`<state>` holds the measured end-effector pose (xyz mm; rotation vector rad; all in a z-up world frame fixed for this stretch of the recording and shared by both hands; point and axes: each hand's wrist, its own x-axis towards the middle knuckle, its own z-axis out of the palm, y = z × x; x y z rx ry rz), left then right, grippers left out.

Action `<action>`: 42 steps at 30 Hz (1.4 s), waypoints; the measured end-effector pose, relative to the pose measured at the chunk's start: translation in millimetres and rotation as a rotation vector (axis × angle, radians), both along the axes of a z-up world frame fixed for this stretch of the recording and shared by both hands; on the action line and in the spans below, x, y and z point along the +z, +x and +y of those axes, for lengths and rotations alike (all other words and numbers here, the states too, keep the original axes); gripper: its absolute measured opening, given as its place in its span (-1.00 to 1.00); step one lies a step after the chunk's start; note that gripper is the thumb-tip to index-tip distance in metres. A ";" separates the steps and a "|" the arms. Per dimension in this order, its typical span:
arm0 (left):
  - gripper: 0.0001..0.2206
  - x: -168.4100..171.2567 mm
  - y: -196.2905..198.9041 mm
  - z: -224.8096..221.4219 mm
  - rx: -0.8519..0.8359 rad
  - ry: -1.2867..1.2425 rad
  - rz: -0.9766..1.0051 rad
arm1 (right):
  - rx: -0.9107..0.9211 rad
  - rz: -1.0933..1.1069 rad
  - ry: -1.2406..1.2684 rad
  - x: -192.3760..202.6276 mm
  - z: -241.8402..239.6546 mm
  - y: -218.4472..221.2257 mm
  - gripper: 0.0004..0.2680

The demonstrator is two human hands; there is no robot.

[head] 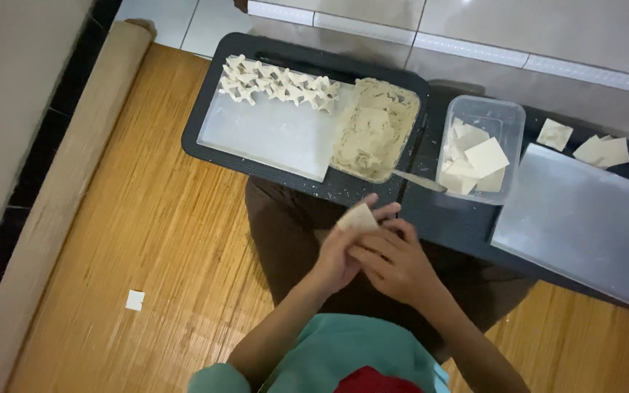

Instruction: The person folds square dough pieces with filling into a decorative star-like shape on a production tray.

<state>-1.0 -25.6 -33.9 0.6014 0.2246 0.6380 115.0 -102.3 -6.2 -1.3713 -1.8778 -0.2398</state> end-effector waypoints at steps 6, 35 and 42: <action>-0.52 -27.4 -26.8 30.9 0.207 -0.102 0.098 | -0.069 0.056 0.010 -1.6 0.2 25.2 -0.81; -0.59 -21.9 -4.5 101.6 0.255 -0.080 0.210 | -0.630 -0.459 -0.346 4.9 131.0 125.3 -0.86; -0.59 -34.3 -4.9 105.7 0.216 -0.059 0.218 | -0.539 -0.428 -0.265 -0.6 126.1 117.9 -0.85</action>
